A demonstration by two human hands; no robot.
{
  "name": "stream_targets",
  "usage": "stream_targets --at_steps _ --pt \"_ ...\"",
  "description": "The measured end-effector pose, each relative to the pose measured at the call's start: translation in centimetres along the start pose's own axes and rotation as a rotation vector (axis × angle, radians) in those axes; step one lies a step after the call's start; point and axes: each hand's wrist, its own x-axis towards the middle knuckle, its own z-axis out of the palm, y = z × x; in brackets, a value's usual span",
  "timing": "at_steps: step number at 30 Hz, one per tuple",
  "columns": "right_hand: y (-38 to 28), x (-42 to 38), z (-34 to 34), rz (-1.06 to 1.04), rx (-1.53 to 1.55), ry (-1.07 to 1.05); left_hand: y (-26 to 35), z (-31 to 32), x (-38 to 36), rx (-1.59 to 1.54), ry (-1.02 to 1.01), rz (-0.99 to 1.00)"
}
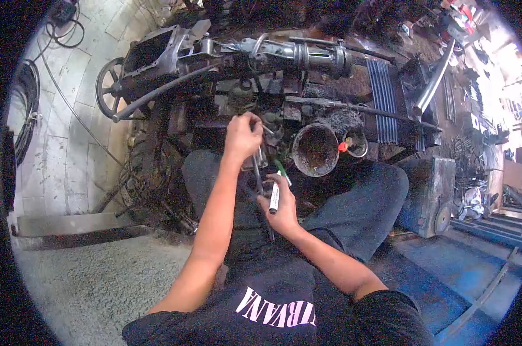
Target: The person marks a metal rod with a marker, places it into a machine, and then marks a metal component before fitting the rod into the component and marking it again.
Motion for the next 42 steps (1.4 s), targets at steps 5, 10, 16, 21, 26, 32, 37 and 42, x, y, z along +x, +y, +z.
stream_targets --at_steps 5,10,16,21,26,32,37,42 --pt "-0.9 1.1 -1.0 -0.113 -0.082 0.059 -1.0 -1.0 -0.1 -0.131 0.059 0.086" --pt "-2.6 6.7 -1.5 -0.394 -0.385 0.245 -1.5 -0.1 -0.5 -0.109 0.083 0.172" --pt "-3.3 12.7 -1.3 -0.483 -0.628 0.211 -2.1 1.4 -0.2 0.012 0.104 0.249" --pt "-3.6 13.4 -1.5 -0.466 -0.673 0.117 -1.7 0.4 -0.5 -0.003 0.176 0.293" --pt "-6.1 11.5 -2.1 -0.34 -0.289 0.285 0.6 -3.4 -1.6 -0.354 0.074 0.187" --pt "-6.5 8.6 -0.9 -0.232 -0.1 0.337 2.3 -4.8 -4.3 -0.451 0.063 0.221" --pt "-5.2 8.1 0.2 -0.219 0.002 0.306 1.1 -4.5 -4.9 -0.43 0.096 0.224" --pt "-4.7 8.1 0.3 -0.195 0.032 0.237 -1.2 -5.6 -4.6 -0.345 0.144 0.209"
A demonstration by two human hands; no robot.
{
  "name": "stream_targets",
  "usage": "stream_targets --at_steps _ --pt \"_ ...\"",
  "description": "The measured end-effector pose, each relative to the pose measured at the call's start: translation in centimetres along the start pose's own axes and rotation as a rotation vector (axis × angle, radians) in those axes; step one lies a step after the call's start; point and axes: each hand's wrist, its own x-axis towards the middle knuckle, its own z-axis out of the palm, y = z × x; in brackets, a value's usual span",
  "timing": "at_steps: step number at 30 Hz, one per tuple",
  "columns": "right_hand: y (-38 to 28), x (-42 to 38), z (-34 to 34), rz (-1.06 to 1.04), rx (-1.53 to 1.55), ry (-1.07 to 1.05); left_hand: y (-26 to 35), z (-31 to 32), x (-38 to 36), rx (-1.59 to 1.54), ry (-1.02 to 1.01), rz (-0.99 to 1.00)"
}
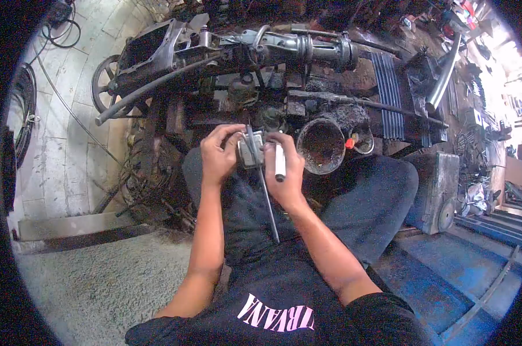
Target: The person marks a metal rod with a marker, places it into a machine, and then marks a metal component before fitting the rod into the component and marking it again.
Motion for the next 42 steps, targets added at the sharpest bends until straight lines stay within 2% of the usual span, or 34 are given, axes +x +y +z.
stream_targets --at_steps 1,2,3,5,6,8,11,13,15,21,23,27,29,37,42 --pt "0.1 0.1 0.0 -0.05 0.007 0.017 -0.5 -0.2 0.0 0.007 -0.001 -0.004" --pt "0.0 -0.2 -0.4 0.107 0.052 -0.028 -1.2 -0.2 0.0 0.023 0.0 -0.003" --pt "0.5 0.1 -0.2 0.016 0.017 0.009 -1.9 -0.2 0.1 0.038 0.003 0.0" --pt "0.8 0.3 -0.3 0.144 0.016 -0.062 -2.9 0.4 0.0 0.021 -0.012 -0.006" --pt "1.1 0.4 -0.1 0.145 0.018 -0.064 -2.8 0.7 -0.1 0.014 -0.003 -0.044" --pt "2.1 0.9 0.3 -0.064 -0.1 -0.04 -2.8 1.2 0.0 0.017 0.037 -0.123" --pt "3.4 1.3 0.7 -0.15 -0.227 -0.05 -3.4 1.5 0.4 0.057 0.061 -0.181" --pt "3.3 1.4 1.0 -0.122 -0.224 -0.078 -3.7 1.9 0.5 0.034 0.034 -0.224" --pt "3.4 1.5 1.2 -0.216 -0.273 -0.075 -3.9 2.1 0.6 0.009 0.01 -0.266" --pt "4.0 1.4 1.5 -0.222 -0.27 -0.089 -4.0 2.4 0.8 -0.048 -0.025 -0.285" --pt "3.6 1.3 1.4 -0.209 -0.27 -0.103 -4.1 2.5 0.8 -0.099 -0.05 -0.348" --pt "3.6 1.4 1.6 -0.229 -0.268 -0.104 -4.5 2.6 0.6 -0.096 -0.026 -0.262" --pt "3.5 1.4 1.6 -0.231 -0.257 -0.109 -4.1 2.4 0.8 -0.061 -0.085 -0.205" --pt "4.0 1.7 1.4 -0.28 -0.243 -0.127 -4.3 2.6 0.5 -0.01 -0.079 -0.156" --pt "3.7 2.0 0.7 -0.229 -0.204 -0.184 -4.1 2.5 0.5 0.025 -0.074 -0.128"
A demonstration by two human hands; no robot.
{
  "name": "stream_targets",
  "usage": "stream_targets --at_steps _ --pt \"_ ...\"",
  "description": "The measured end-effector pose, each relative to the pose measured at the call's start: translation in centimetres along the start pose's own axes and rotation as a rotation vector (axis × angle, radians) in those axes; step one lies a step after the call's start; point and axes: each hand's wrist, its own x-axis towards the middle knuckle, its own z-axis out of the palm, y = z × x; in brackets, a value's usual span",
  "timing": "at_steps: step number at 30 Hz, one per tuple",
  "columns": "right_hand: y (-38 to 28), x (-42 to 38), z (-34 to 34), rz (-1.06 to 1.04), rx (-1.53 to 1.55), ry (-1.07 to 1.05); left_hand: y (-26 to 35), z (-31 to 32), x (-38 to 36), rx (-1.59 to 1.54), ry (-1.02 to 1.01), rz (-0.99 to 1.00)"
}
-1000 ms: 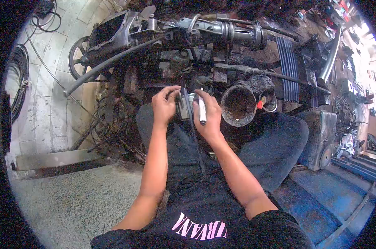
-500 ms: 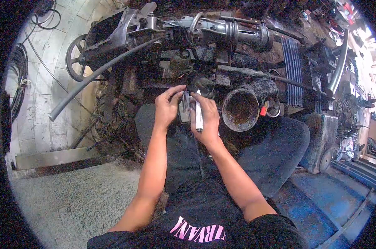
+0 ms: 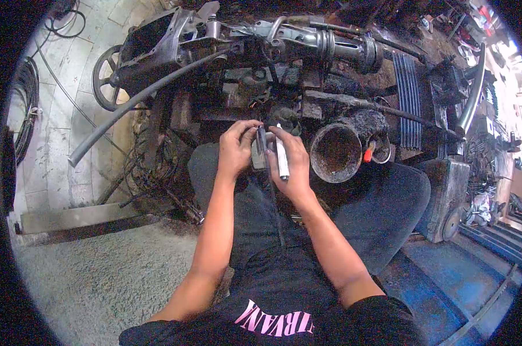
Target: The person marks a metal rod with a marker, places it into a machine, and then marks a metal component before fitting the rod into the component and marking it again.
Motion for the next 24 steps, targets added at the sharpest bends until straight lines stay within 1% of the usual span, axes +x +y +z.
stream_targets --at_steps 5,8,11,14,18,20,24 --pt "-0.09 -0.3 0.04 0.021 -0.023 -0.001 -0.06 -0.05 0.08 -0.027 -0.003 0.029" --pt "-0.06 -0.4 0.22 0.023 -0.02 0.008 -0.12 0.24 -0.08 -0.031 0.009 -0.01" --pt "0.14 -0.51 0.28 0.024 -0.033 0.008 0.08 0.5 -0.42 -0.012 0.053 -0.019" --pt "0.08 -0.46 0.1 0.024 -0.034 -0.002 0.32 0.44 -0.41 0.014 0.055 -0.014" --pt "-0.14 -0.26 -0.41 0.005 -0.022 -0.024 0.12 0.26 -0.2 0.018 0.039 0.008" --pt "0.35 -0.33 -0.41 -0.007 -0.02 -0.028 0.12 0.0 0.01 0.021 -0.009 0.006" --pt "0.3 -0.33 -0.53 -0.018 -0.042 -0.041 0.21 0.15 0.03 -0.008 0.002 -0.007"
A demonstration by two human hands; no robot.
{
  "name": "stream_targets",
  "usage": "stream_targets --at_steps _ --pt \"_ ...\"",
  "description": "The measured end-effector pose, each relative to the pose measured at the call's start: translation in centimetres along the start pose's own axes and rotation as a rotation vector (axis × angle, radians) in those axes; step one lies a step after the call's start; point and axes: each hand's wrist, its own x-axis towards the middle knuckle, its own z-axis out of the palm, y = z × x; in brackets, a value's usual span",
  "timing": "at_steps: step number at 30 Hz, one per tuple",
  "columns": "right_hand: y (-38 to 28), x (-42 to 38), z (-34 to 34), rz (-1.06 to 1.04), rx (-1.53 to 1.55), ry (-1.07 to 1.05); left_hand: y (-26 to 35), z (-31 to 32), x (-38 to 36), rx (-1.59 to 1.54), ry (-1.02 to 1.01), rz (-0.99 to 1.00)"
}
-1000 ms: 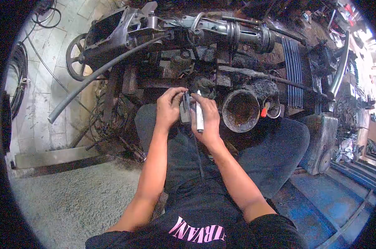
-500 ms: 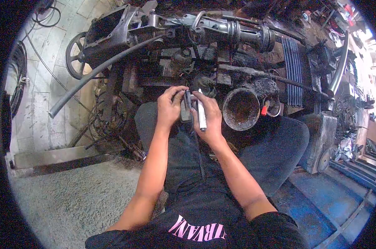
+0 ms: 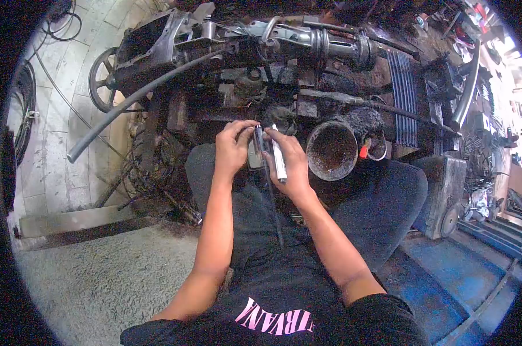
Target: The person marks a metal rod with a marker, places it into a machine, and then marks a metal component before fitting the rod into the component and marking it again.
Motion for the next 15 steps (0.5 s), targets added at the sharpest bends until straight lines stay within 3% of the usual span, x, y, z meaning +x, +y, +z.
stream_targets --at_steps 4,6,9,15 --pt "-0.5 -0.4 0.3 0.028 -0.032 -0.011 0.3 -0.2 0.0 0.011 -0.004 0.004" --pt "-0.3 -1.2 1.3 0.101 0.091 0.146 0.4 -0.2 0.0 0.013 -0.006 0.003" --pt "-0.8 -2.5 1.2 0.218 0.226 0.194 0.3 -0.2 0.0 0.013 0.022 0.027" --pt "-1.1 -3.5 1.6 0.226 0.31 0.24 -0.2 0.3 0.0 0.01 0.056 0.058"
